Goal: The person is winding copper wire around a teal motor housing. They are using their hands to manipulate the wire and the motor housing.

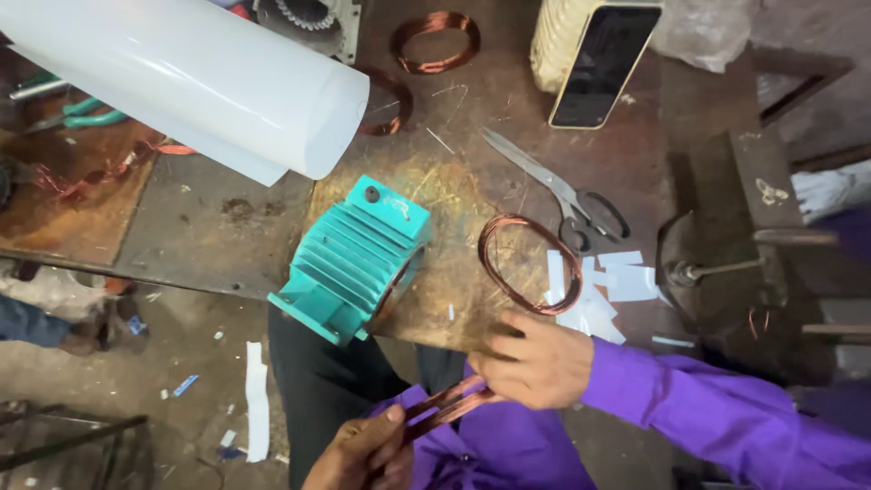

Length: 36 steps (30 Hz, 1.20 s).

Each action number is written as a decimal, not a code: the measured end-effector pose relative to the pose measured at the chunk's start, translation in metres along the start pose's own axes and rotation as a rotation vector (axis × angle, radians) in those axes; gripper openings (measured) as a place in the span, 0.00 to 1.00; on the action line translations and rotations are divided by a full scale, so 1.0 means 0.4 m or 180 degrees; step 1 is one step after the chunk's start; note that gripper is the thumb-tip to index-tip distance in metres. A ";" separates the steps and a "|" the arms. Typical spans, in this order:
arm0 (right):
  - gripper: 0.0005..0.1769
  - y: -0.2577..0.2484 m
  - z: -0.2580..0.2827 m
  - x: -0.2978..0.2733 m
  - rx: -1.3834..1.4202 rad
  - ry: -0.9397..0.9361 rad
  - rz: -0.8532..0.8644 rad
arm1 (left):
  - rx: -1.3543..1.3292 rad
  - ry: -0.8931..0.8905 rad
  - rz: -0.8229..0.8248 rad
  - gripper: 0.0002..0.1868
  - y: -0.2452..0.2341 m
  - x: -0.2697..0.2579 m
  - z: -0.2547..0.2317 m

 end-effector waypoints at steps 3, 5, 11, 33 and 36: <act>0.19 -0.026 0.007 -0.013 -0.0096 0.0149 -0.0161 | -0.0795 -0.0547 -0.0575 0.27 -0.026 -0.023 0.019; 0.22 -0.032 0.011 -0.005 -0.0180 0.0404 -0.0080 | -0.0876 -0.0685 -0.0686 0.26 -0.010 -0.030 0.013; 0.16 -0.009 0.025 0.059 0.0596 0.1063 -0.0086 | 0.0649 -0.0009 -0.0216 0.27 0.046 0.005 -0.059; 0.10 0.026 -0.054 0.066 0.1617 0.1460 -0.0468 | 0.5107 0.3444 -0.1345 0.14 0.280 -0.132 -0.292; 0.10 0.014 -0.042 0.087 0.1365 0.1449 -0.0562 | 0.5214 0.3357 -0.1308 0.08 0.278 -0.133 -0.301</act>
Point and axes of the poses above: each hand's wrist, its own x-axis towards the middle knuckle, its own y-axis out of the palm, z = x × y, the point moved 8 cm from there along x, towards the middle knuckle, and after that the axes turned 2 degrees about -y, right-handed, at the moved point
